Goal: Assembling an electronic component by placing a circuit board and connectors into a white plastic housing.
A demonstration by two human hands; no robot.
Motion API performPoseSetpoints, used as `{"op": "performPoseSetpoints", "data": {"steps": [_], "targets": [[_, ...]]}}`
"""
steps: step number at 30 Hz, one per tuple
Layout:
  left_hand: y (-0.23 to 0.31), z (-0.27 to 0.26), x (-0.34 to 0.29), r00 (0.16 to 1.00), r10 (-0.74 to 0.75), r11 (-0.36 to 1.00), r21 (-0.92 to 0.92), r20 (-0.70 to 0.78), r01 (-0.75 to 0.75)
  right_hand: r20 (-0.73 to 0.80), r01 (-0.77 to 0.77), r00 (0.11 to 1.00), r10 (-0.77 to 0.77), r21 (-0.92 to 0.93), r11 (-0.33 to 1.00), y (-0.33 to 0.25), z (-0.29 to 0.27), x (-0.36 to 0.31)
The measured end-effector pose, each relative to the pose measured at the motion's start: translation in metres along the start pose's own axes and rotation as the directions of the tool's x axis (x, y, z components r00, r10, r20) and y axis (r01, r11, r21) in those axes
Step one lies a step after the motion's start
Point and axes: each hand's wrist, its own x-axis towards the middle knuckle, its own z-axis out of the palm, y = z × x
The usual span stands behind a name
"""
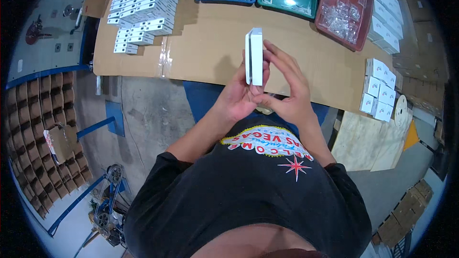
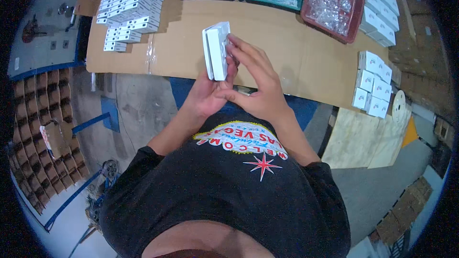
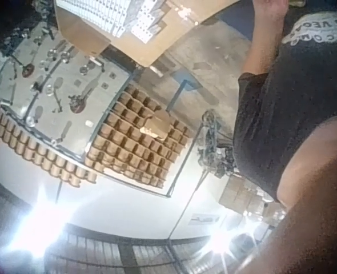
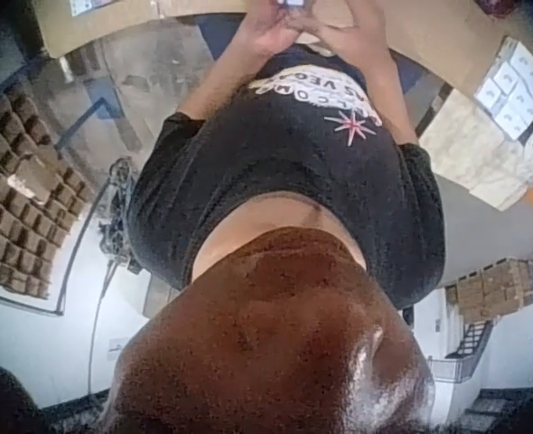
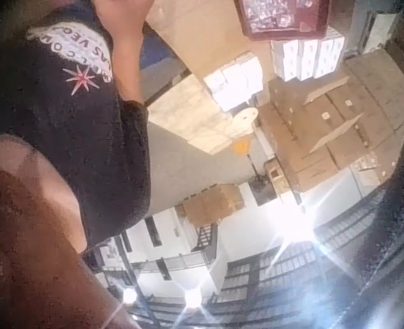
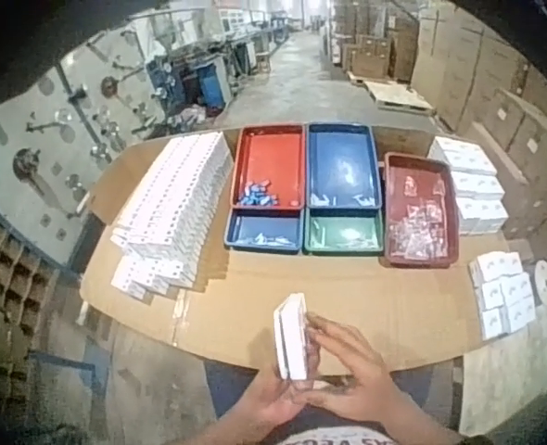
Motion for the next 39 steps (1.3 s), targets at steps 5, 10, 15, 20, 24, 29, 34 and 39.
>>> {"op": "performPoseSetpoints", "data": {"steps": [5, 10, 15, 20, 24, 29, 34, 39], "targets": [[-0.02, -0.011, -0.001, 0.967, -0.028, 0.96, 0.277, 0.253, -0.045, -0.178, -0.054, 0.982, 0.057, 0.02, 0.998, 0.005, 0.016, -0.009], [-0.023, 0.011, -0.003, 0.915, 0.318, 0.548, 0.74, 0.247, -0.39, -0.221, -0.136, 0.948, 0.23, 0.371, 0.919, -0.005, 0.01, -0.003], [0.005, 0.031, -0.004, 0.625, 0.425, 0.111, 0.648, 0.654, -0.753, -0.065, -0.23, 0.961, 0.269, 0.352, 0.907, -0.002, 0.001, -0.008], [0.0, 0.037, -0.007, 0.622, 0.359, 0.149, 0.615, 0.696, -0.774, -0.137, -0.113, 0.974, 0.178, 0.384, 0.916, -0.01, 0.007, -0.004], [-0.003, 0.031, -0.015, 0.585, 0.367, 0.145, 0.577, 0.723, -0.804, -0.135, -0.087, 0.982, 0.132, 0.295, 0.952, -0.01, 0.004, -0.007], [-0.009, 0.029, -0.018, 0.553, 0.361, 0.112, 0.554, 0.751, -0.825, -0.178, 0.051, 0.984, -0.011, 0.22, 0.974, -0.016, -0.001, -0.004], [-0.01, 0.032, -0.017, 0.537, 0.302, 0.126, 0.525, 0.788, -0.841, -0.185, 0.028, 0.982, 0.032, 0.311, 0.95, -0.013, 0.001, -0.011], [-0.012, 0.039, -0.021, 0.539, 0.263, 0.08, 0.538, 0.8, -0.839, -0.204, 0.037, 0.978, 0.051, 0.403, 0.914, -0.009, 0.003, -0.015]]}}
